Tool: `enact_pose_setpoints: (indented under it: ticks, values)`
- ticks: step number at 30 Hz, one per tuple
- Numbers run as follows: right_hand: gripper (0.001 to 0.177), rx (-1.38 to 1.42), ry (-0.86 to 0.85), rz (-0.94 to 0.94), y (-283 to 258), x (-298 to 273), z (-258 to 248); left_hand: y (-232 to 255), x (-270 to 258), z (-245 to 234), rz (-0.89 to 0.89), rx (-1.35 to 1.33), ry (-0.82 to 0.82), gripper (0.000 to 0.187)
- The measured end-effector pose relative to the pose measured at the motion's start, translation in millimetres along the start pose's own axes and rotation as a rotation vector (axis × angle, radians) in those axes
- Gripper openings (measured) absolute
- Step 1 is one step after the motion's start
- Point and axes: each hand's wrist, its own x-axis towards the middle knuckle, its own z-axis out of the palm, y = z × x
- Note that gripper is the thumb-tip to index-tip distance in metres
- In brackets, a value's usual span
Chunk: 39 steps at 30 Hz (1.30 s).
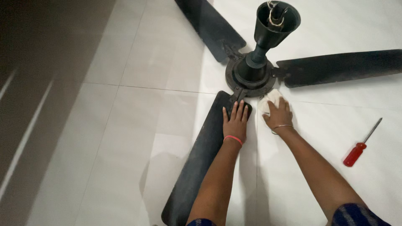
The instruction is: The person uses a red screwdriver to remove screws from the mounting brackets of a ceiling fan lying on the floor. They detach two fan blades from the central hub, placing the removed blades and screws on the tiled floor.
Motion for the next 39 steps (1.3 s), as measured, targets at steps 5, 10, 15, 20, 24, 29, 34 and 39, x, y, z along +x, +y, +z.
enact_pose_setpoints:
  ticks: [5,10,15,20,24,29,34,39]
  values:
    - [0.067,0.351,-0.010,-0.280,20.3,-16.3,3.5,-9.0,7.1,8.9,-0.064,0.027,0.156,0.075]
    - [0.062,0.580,-0.205,-0.348,11.4,-30.0,-18.2,-15.4,21.1,7.9,-0.154,0.051,0.150,0.067]
    - [0.062,0.692,-0.176,-0.482,-5.9,-35.3,-48.4,-32.1,32.4,-1.8,-0.203,0.121,0.116,0.062]
    - [0.037,0.669,-0.221,-0.312,8.9,-19.1,-75.3,-70.3,34.4,-4.6,-0.184,0.205,0.115,0.063]
    - [0.026,0.652,-0.124,-0.164,42.6,-2.9,-91.9,-70.6,37.8,-15.8,-0.163,0.110,0.226,0.062]
    - [0.028,0.541,0.082,-0.109,103.2,24.2,-64.3,-28.4,41.2,-26.1,-0.135,-0.084,0.237,0.083]
    - [0.034,0.380,0.030,0.100,169.3,37.6,1.6,16.7,35.3,-22.5,-0.079,-0.311,0.296,0.087]
    - [0.048,0.254,0.019,0.476,218.4,6.6,43.8,56.4,18.0,-11.1,0.005,-0.257,0.266,0.097]
